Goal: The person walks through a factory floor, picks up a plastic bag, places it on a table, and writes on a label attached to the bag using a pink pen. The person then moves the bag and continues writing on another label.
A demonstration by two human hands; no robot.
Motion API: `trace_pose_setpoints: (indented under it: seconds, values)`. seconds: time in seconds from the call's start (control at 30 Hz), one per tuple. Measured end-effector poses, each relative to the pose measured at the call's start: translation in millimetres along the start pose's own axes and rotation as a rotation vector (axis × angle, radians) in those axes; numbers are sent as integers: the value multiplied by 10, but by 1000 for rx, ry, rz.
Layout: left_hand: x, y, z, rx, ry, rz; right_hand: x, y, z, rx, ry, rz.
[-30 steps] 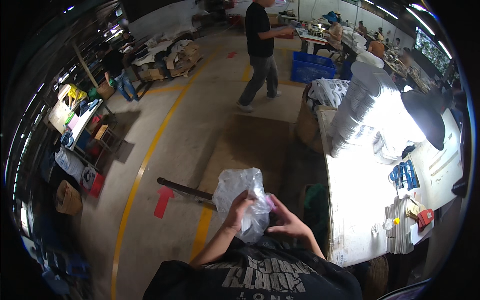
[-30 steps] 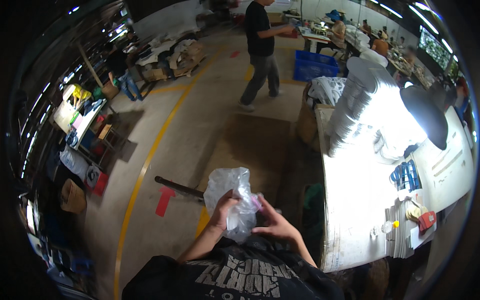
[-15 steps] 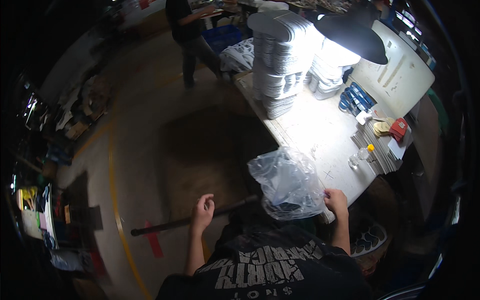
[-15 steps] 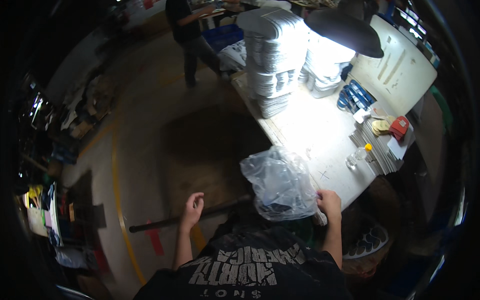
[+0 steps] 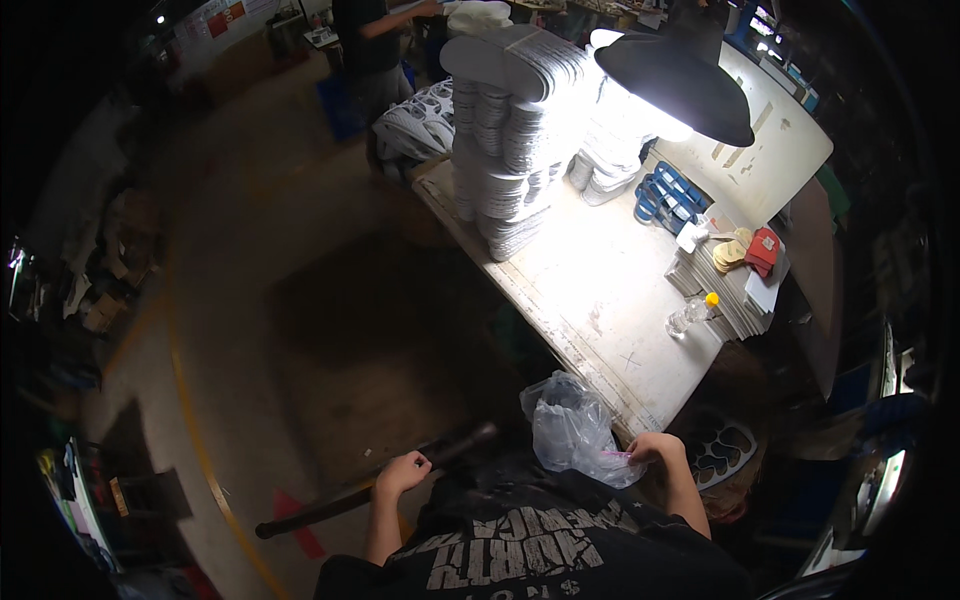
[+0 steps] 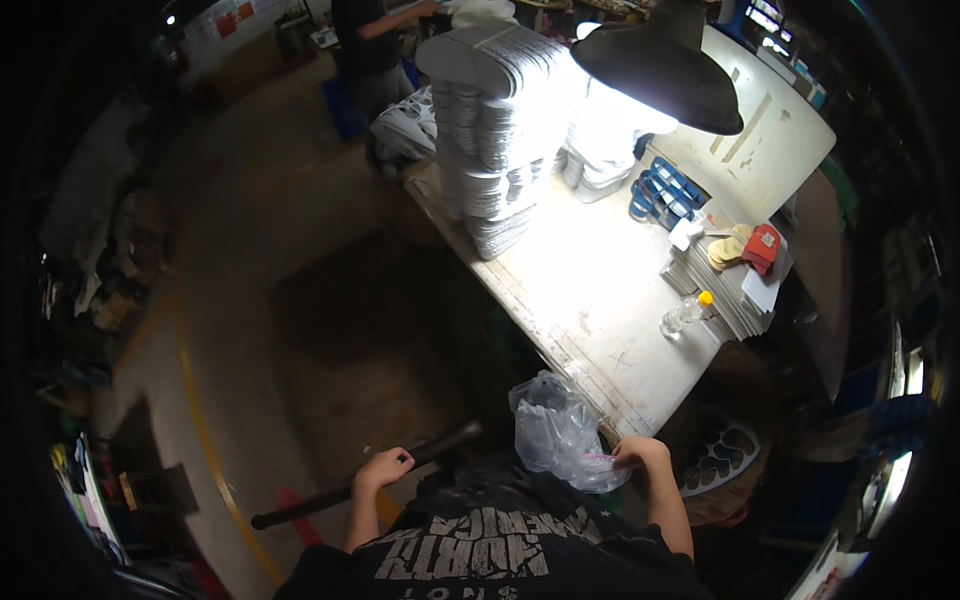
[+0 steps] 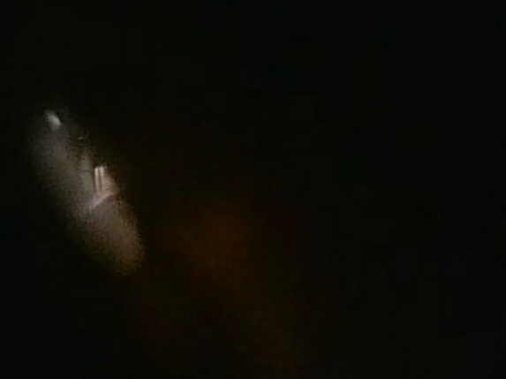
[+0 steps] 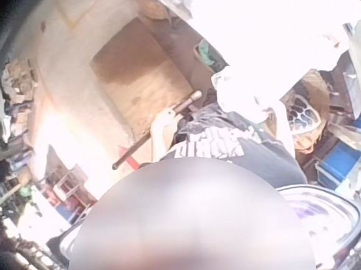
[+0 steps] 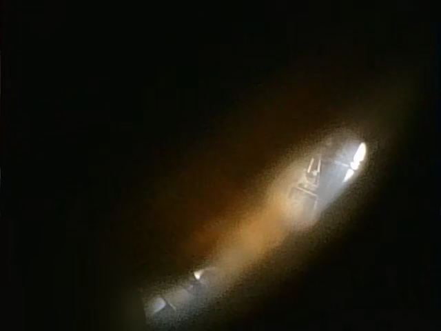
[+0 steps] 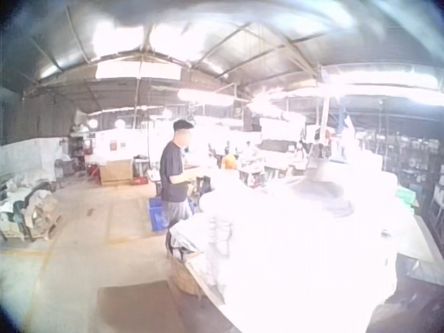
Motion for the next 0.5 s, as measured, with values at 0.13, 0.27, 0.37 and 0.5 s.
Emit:
trace_pose_setpoints:
  seconds: [0.13, 0.27, 0.37, 0.5]
  values:
    - [142, 131, 117, 6, -20, 122, 2, 397, 70, 59, -120, -72]
    - [339, 155, 375, -142, -20, 266, -16, 1112, 185, 195, -147, -106]
    - [512, 100, 738, -349, -30, 228, -85, 1722, 115, 146, -43, -123]
    - [671, 128, 1559, -724, -232, 163, -307, 2377, -290, -51, 198, 269]
Point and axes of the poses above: each hand's wrist, its own x-axis towards the middle knuckle, its own y-axis out of the back of the hand, z = x × y, the point moved 4 cm from there along x, towards the middle knuckle, and after that the axes turned 9 degrees about x, right-handed, at the moved point
